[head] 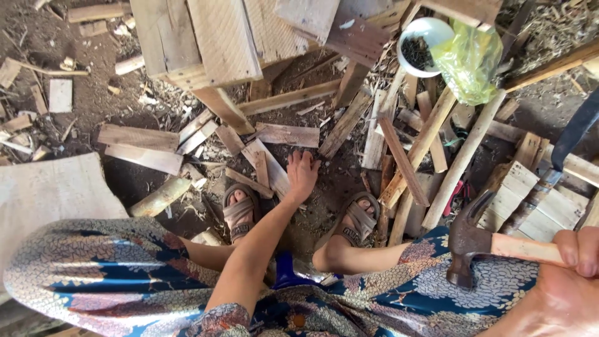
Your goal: The person sits on the ground and dismantles wooden chair frames, prying and knocking wooden slats off the seats. They use a hammer and a curved blade to loosen boards, pull the slats free by hand, and set the removed pieces aside on the floor.
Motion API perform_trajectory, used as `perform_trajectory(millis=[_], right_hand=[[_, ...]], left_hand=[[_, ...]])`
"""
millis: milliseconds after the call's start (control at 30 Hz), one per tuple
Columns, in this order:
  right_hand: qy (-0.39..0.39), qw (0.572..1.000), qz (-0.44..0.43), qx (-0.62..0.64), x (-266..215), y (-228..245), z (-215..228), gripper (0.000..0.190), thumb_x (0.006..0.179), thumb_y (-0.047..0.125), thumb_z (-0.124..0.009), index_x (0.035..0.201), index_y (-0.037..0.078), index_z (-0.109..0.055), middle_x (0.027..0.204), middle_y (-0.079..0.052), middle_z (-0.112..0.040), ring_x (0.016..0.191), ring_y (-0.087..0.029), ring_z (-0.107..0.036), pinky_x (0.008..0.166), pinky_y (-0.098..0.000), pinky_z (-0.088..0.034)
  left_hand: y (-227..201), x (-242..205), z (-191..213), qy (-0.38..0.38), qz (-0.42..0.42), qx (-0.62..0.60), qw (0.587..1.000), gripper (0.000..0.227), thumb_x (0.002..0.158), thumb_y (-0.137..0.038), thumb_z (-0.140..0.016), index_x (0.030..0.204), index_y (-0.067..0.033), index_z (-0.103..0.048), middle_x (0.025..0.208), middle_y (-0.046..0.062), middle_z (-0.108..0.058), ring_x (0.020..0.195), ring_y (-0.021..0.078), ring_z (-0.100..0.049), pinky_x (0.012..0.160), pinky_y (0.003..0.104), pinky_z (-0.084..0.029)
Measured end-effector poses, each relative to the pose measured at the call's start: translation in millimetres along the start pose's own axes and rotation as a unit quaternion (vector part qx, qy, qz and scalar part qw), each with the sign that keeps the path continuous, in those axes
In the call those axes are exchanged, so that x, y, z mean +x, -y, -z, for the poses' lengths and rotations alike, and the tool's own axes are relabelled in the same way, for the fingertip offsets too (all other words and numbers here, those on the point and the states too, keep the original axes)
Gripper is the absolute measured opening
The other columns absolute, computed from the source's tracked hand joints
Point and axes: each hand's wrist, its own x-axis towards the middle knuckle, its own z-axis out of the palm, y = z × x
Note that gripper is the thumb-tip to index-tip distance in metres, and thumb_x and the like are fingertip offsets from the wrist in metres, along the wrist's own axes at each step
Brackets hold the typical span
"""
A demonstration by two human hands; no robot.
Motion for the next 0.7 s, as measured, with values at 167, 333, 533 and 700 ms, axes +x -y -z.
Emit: perform_trajectory(millis=[167,333,533,700], right_hand=[[-0.017,1.0,-0.004,-0.021,6.3,0.1,-2.2,0.036,0.104,0.033,-0.052,0.076,0.025,-0.031,0.075,0.012,-0.023,0.068,-0.001,-0.023,0.074,-0.0173,-0.025],[0.0,1.0,-0.007,0.019,11.0,4.7,-21.4,0.03,0.101,0.032,-0.048,0.078,0.026,-0.029,0.073,0.013,-0.022,0.063,0.001,-0.02,0.071,-0.014,-0.022],[0.037,0.996,0.001,-0.083,13.2,6.6,-21.2,0.033,0.109,0.035,-0.035,0.079,0.028,-0.023,0.074,0.015,-0.018,0.061,-0.001,-0.015,0.068,-0.0163,-0.018],[0.041,0.998,-0.017,-0.055,22.0,-6.3,8.6,0.033,0.107,0.035,-0.041,0.077,0.03,-0.028,0.072,0.017,-0.024,0.058,0.001,-0.019,0.066,-0.015,-0.021]], left_hand=[[-49.9,-2.3,4.3,-0.075,-0.153,0.106,0.98,0.018,0.078,-0.006,-0.061,0.093,-0.0126,-0.056,0.104,0.007,-0.045,0.093,0.0237,-0.042,0.076,0.032,-0.04],[-120.5,-16.0,9.2,-0.092,-0.221,-0.032,0.97,0.022,0.078,0.0,-0.054,0.098,-0.0091,-0.058,0.106,0.011,-0.049,0.097,0.0284,-0.045,0.076,0.037,-0.04],[-210.1,-30.7,116.9,-0.235,-0.338,-0.22,0.884,0.023,0.086,-0.003,-0.057,0.108,-0.0088,-0.053,0.108,0.014,-0.052,0.1,0.0285,-0.05,0.088,0.041,-0.04],[-241.0,7.9,240.6,-0.367,-0.359,-0.362,0.778,0.014,0.097,-0.017,-0.037,0.094,-0.0081,-0.048,0.091,0.005,-0.054,0.081,0.014,-0.05,0.07,0.021,-0.041]])
